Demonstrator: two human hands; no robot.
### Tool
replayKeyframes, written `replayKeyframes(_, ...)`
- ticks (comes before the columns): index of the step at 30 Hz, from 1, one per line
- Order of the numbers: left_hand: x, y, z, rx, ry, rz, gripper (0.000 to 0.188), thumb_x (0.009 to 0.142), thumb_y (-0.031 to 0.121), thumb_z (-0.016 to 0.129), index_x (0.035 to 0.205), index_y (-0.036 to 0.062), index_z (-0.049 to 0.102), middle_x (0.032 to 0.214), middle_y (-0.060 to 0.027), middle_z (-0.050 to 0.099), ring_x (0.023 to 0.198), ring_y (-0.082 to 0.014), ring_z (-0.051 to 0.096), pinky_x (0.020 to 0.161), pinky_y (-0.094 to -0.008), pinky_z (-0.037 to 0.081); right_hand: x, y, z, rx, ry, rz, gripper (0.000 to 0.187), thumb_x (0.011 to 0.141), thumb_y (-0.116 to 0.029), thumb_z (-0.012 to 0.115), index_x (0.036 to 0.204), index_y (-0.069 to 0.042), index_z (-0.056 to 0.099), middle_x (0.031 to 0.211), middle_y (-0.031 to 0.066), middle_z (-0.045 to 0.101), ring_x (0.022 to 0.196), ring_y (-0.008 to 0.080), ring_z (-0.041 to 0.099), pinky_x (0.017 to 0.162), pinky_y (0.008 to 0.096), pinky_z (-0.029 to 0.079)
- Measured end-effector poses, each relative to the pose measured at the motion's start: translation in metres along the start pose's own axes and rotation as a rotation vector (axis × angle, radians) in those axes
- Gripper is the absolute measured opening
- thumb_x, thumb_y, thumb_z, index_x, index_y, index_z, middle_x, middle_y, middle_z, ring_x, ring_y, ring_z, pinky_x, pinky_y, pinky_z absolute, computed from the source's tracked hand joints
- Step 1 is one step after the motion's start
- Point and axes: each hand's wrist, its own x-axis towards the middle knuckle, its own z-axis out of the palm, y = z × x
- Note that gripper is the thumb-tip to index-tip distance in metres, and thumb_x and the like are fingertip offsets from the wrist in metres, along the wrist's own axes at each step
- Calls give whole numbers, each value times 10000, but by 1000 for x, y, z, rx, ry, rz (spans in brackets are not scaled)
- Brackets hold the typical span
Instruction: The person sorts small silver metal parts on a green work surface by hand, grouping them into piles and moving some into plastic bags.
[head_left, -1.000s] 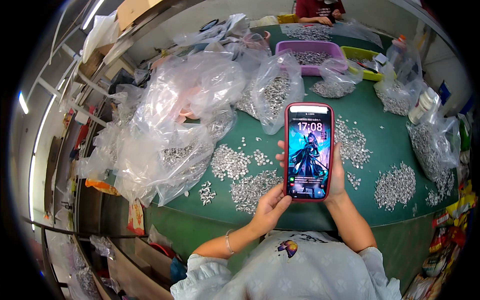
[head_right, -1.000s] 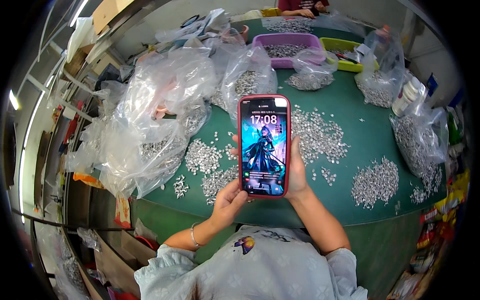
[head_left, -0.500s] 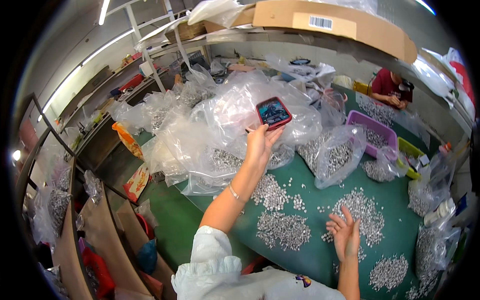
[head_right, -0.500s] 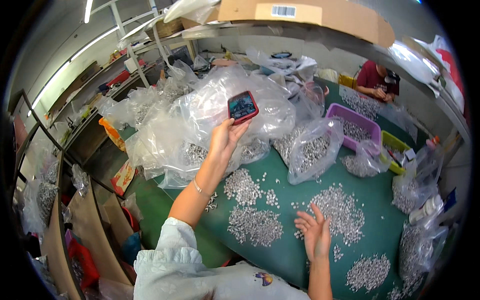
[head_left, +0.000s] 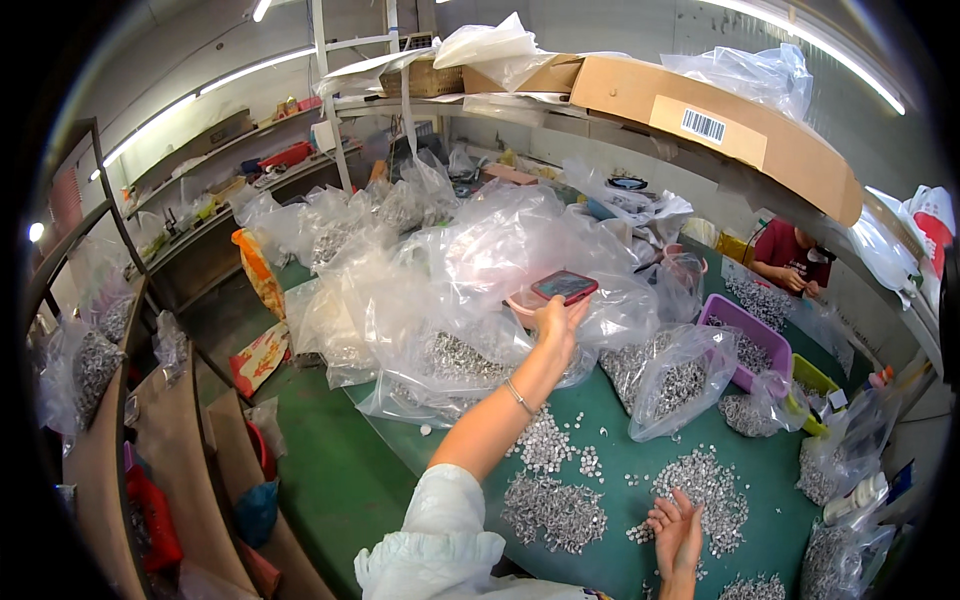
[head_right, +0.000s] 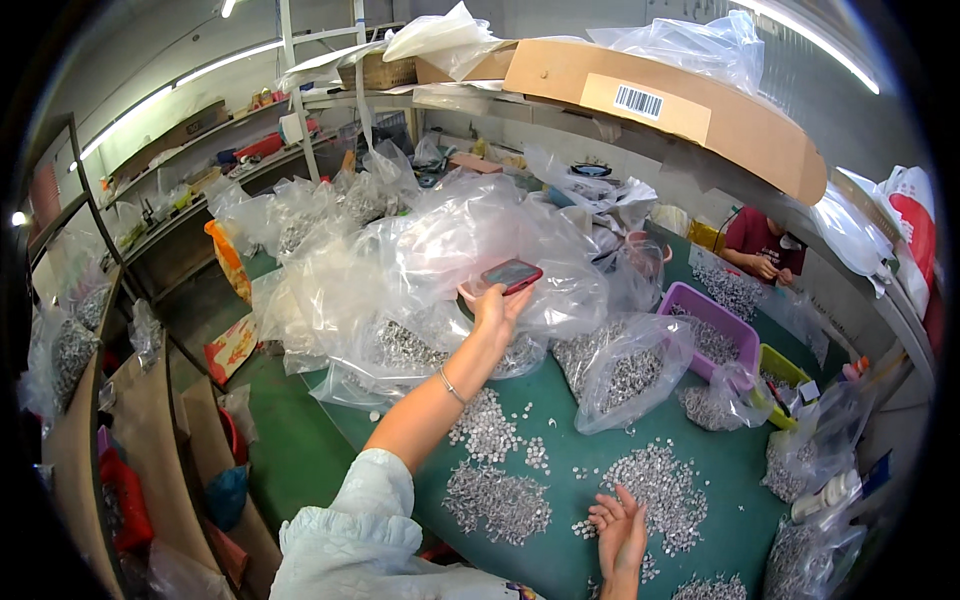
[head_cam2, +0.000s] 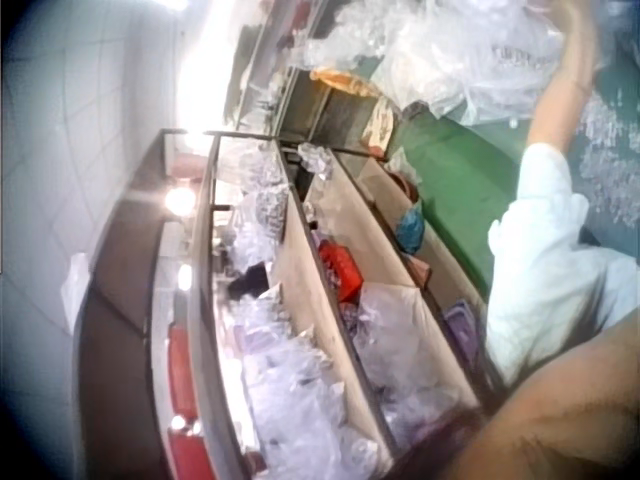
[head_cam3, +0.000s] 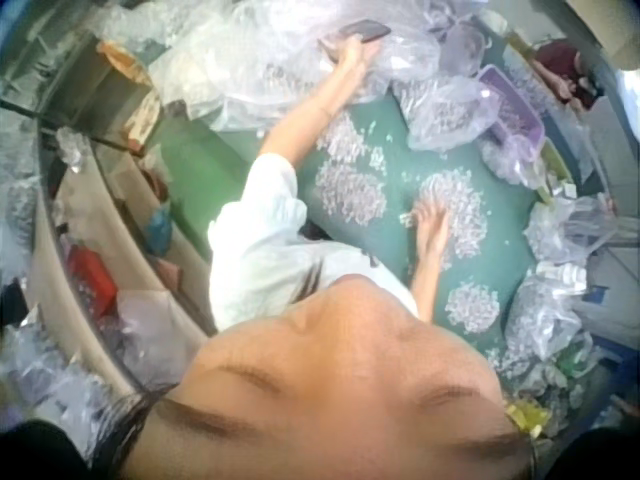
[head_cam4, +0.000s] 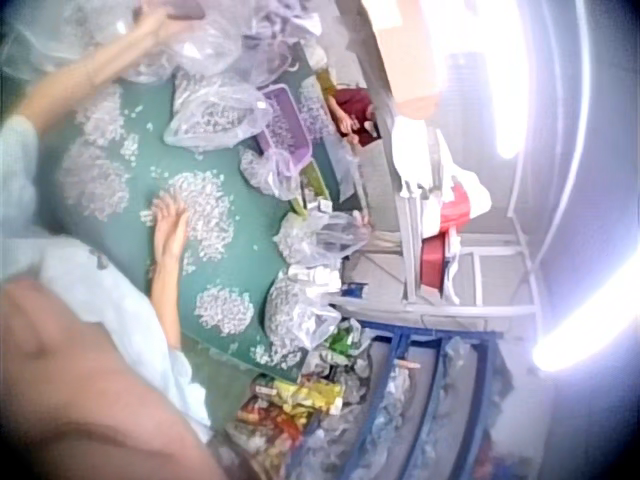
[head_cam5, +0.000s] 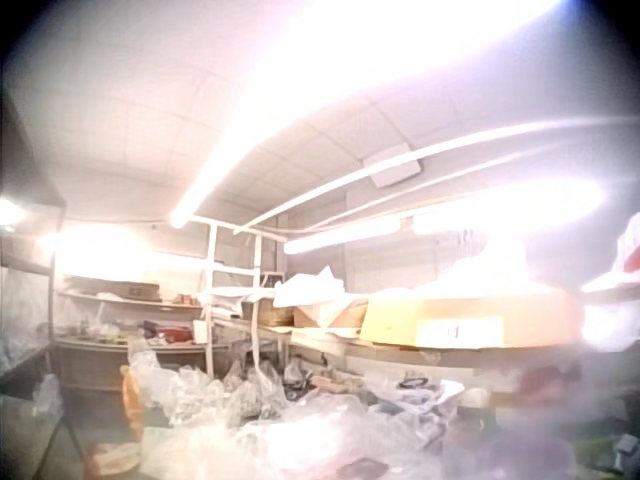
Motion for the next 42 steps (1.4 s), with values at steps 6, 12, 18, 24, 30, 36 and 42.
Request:
replayKeyframes(6, 98, -7, -23, -215, 36, -173, 385, 958, 84, 323, 1318, -51, 304, 1213, -322, 497, 1019, -483, 604, 834, -538, 576, -5, 2, -11, 2, 5, -5, 589, 1007, -481, 355, 1267, 37, 462, 1066, 230, 621, 900, 288, 617, 802, 374, 501)
replayKeyframes(12, 104, -25, -15, -81, 18, -88, 312, 954, 70, 355, 1202, -103, 433, 1180, -335, 520, 1021, -467, 605, 815, -516, 589, -15, -3, -31, -2, 79, -57, 558, 1006, -449, 392, 1256, 43, 473, 1069, 229, 627, 897, 285, 628, 790, 368, 511)
replayKeyframes(18, 246, 18, -106, 596, -204, -29, 468, 924, 359, 534, 1084, -73, 619, 954, -227, 653, 846, -312, 669, 764, -373, 554, -21, -5, -6, -97, 102, -66, 528, 1012, -385, 415, 1240, 86, 488, 1037, 181, 652, 877, 224, 628, 778, 326, 502)
replayKeyframes(24, 234, 67, -109, 828, -326, -232, 181, 931, 177, 587, 875, 32, 681, 615, -8, 585, 418, -70, 468, 359, -177, 343, -63, -29, -49, -1076, 389, -325, 226, 917, -158, 588, 1078, -3, 626, 973, 98, 652, 902, 231, 585, 791, 325, 456)
replayKeyframes(30, 142, 60, -71, 1632, -45, 293, 276, 918, 245, 609, 902, -29, 646, 643, -101, 624, 468, -138, 539, 361, -257, 355, -86, -37, -76, -1623, 475, -463, 302, 799, -105, 680, 1082, -17, 620, 1106, 136, 590, 1039, 321, 519, 912, 400, 401)
replayKeyframes(36, -109, -16, -34, 1102, -579, 661, 251, 914, 127, 604, 1132, 2, 597, 737, 14, 538, 581, -56, 487, 533, -218, 432, -22, -52, -88, -1614, 396, -544, 390, 858, -153, 639, 1221, -33, 562, 1282, 142, 538, 1237, 342, 448, 1013, 447, 354)
replayKeyframes(42, -217, -143, -101, 1535, -1439, 288, 593, 857, 38, 643, 1393, 25, 389, 1472, -199, 350, 1374, -384, 317, 1111, -464, 286, 29, -32, -96, -1948, 173, -381, 471, 928, -347, 552, 1300, -61, 518, 1417, 136, 431, 1354, 336, 344, 1103, 544, 246)
